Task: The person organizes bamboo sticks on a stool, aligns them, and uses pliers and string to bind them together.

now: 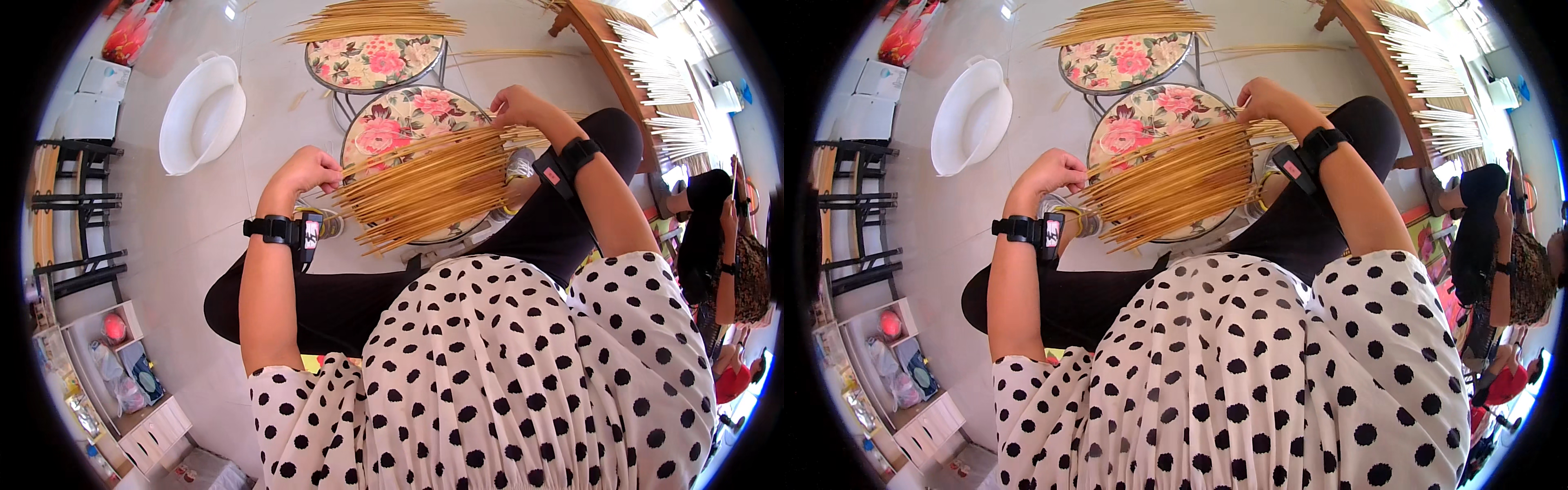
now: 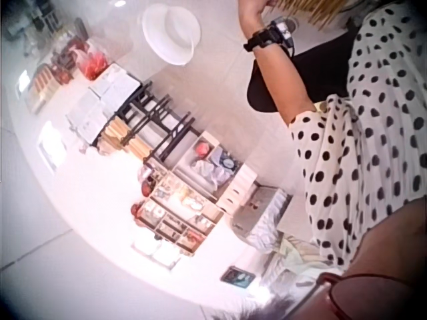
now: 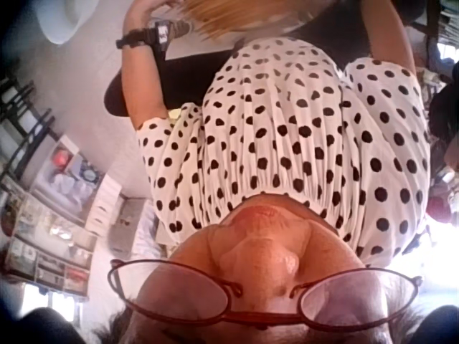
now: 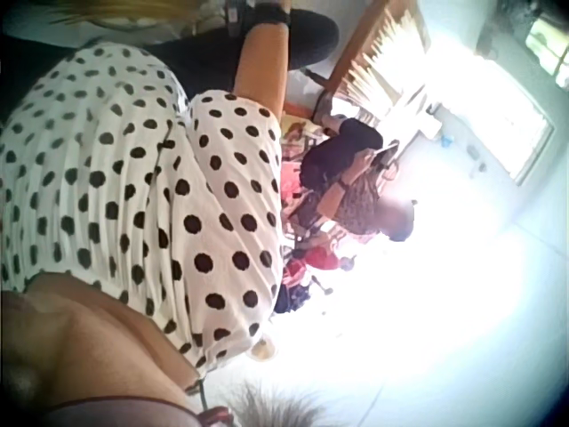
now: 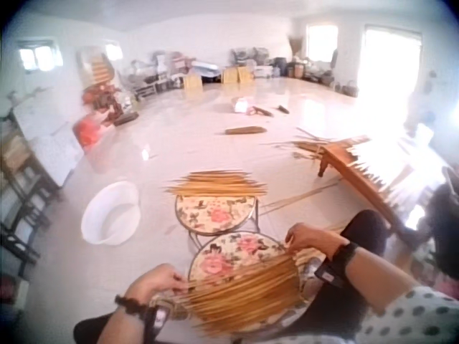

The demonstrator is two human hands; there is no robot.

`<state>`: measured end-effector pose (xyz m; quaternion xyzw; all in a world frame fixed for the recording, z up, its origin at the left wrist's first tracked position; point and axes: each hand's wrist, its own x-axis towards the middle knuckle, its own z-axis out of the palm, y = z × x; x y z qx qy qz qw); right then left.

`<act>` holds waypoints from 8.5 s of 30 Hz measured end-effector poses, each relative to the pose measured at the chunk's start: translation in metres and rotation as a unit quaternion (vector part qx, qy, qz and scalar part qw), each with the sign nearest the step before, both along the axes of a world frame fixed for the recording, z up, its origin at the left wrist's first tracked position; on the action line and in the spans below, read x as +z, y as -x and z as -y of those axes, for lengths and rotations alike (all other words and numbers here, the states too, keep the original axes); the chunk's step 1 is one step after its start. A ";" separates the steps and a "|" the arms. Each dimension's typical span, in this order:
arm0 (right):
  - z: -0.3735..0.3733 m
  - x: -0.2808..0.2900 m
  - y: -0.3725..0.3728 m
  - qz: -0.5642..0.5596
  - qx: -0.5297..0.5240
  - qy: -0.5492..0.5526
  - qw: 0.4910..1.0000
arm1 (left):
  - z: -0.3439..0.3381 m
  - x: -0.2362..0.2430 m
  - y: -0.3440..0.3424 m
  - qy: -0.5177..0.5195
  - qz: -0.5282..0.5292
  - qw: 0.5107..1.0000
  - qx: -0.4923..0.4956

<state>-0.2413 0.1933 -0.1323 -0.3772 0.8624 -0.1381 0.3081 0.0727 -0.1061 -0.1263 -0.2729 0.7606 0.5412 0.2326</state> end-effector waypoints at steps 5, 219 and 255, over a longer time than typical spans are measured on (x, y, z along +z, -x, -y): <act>0.008 0.011 -0.017 -0.103 0.029 0.092 0.990 | -0.001 0.003 -0.001 0.012 0.002 1.000 -0.004; 0.046 0.106 -0.090 0.417 -0.161 0.348 0.824 | -0.128 0.122 0.061 0.265 -0.378 0.884 0.072; 0.048 0.104 -0.092 0.435 -0.173 0.361 0.807 | -0.126 0.120 0.059 0.276 -0.383 0.879 0.071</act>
